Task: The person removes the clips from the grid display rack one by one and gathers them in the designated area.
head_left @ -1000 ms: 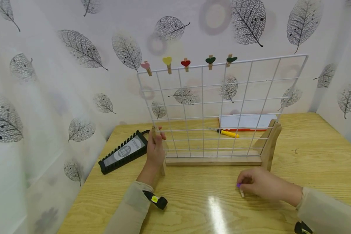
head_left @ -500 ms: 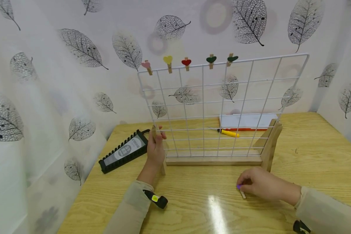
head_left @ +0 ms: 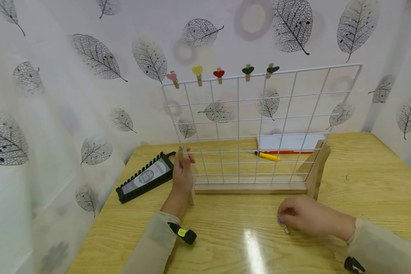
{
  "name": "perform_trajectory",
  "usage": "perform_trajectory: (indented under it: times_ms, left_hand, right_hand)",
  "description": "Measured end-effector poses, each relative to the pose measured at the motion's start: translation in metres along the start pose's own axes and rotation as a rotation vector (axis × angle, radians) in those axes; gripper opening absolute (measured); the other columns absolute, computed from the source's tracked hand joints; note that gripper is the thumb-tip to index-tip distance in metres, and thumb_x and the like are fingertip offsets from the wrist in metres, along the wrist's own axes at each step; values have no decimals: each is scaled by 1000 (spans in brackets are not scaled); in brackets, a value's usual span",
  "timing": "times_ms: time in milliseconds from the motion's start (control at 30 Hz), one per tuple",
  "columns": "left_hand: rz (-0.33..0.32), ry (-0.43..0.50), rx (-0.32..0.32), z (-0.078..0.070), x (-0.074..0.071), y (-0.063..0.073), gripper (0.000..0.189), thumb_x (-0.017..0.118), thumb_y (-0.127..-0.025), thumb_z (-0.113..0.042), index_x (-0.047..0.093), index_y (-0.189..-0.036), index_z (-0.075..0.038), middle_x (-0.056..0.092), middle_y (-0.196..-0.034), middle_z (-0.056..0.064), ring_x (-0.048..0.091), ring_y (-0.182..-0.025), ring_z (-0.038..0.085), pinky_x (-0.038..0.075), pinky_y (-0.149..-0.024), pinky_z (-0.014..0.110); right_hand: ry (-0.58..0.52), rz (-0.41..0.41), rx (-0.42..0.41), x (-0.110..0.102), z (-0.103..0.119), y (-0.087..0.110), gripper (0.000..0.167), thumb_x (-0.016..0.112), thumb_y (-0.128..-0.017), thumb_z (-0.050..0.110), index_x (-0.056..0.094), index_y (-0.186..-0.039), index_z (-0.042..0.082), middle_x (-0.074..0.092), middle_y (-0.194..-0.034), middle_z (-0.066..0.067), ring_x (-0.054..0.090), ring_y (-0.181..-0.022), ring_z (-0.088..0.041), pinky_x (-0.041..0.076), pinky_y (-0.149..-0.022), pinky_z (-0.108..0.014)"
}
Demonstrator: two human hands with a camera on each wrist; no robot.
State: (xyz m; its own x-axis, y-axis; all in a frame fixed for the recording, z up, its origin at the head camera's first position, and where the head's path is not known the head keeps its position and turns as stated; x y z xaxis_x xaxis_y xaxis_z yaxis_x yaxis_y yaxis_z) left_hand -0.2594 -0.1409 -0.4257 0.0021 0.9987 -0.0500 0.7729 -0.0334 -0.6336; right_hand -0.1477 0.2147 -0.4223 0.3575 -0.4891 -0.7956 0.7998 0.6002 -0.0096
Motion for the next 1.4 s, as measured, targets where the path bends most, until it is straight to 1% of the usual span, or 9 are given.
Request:
perform_trajectory:
  times_ms: [233,433,533,633,767,833,1033,1200,1400]
  left_hand:
    - [-4,8,15,1,0,-1,73,35,-98,-59,42,-128,7,46,-92,19,42,-89,18,32,-93,28]
    - [-6,18,27,4,0,-1,67,35,-98,-56,43,-126,5,46,-92,23,43,-90,16,32,-92,28]
    - [-1,32,26,3,0,-2,67,36,-99,-53,41,-122,10,49,-94,14,43,-93,21,32,-97,28]
    - [4,48,22,2,1,-2,69,36,-100,-52,39,-120,14,50,-98,2,43,-97,24,31,-102,29]
    - [1,54,33,3,1,-3,65,37,-100,-53,42,-122,8,49,-96,4,43,-94,21,32,-99,29]
    - [-3,67,42,3,1,-3,62,39,-100,-54,44,-123,3,48,-94,12,43,-93,19,32,-96,29]
    - [-4,56,59,3,0,-5,66,39,-100,-56,44,-124,6,44,-92,26,43,-90,16,34,-94,28]
    - [-11,27,44,4,0,-5,68,38,-99,-56,44,-124,7,46,-92,23,43,-90,18,33,-92,29]
    - [-7,39,28,6,0,-2,69,39,-98,-56,43,-125,8,49,-93,14,44,-93,17,33,-95,28]
  right_hand:
    - [119,-245,-119,-31,18,-3,7,73,-95,16,73,-101,20,65,-93,19,59,-83,2,52,-66,-26]
    - [204,-479,-235,-65,38,-6,26,77,-87,2,73,-101,24,66,-90,20,56,-78,3,47,-60,-21]
    - [239,-583,-305,-81,47,-10,27,78,-84,0,74,-101,21,68,-90,16,55,-77,2,44,-60,-17]
    - [252,-701,-395,-98,57,-16,7,74,-94,17,75,-100,14,70,-90,9,55,-80,2,42,-60,-15]
    - [251,-856,-472,-124,75,-22,45,61,-100,46,76,-97,3,72,-90,-2,56,-83,4,40,-62,-13]
    - [235,-911,-460,-136,87,-23,43,64,-99,41,76,-97,0,72,-90,0,55,-83,6,37,-62,-12]
    - [211,-1009,-419,-164,121,-30,13,71,-91,7,76,-98,-2,66,-94,23,53,-83,8,30,-64,-16]
    - [251,-1041,-507,-180,134,-41,26,70,-94,19,76,-100,-5,73,-98,-4,56,-89,4,37,-72,-16]
    - [363,-1029,-474,-197,145,-51,26,67,-95,16,74,-112,-2,72,-107,-8,54,-96,4,37,-78,-15]
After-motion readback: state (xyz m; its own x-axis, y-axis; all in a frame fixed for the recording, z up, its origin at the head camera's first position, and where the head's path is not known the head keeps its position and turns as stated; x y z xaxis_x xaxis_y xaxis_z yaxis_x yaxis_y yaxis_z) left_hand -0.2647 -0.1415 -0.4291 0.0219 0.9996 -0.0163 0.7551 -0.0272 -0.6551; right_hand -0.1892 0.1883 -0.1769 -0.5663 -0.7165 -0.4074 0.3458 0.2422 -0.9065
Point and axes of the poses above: each hand's wrist, its own y-axis away from the middle knuckle, its own x-axis out of the palm, z = x × y, the point moved 1 cm from there along -y, towards the middle knuckle
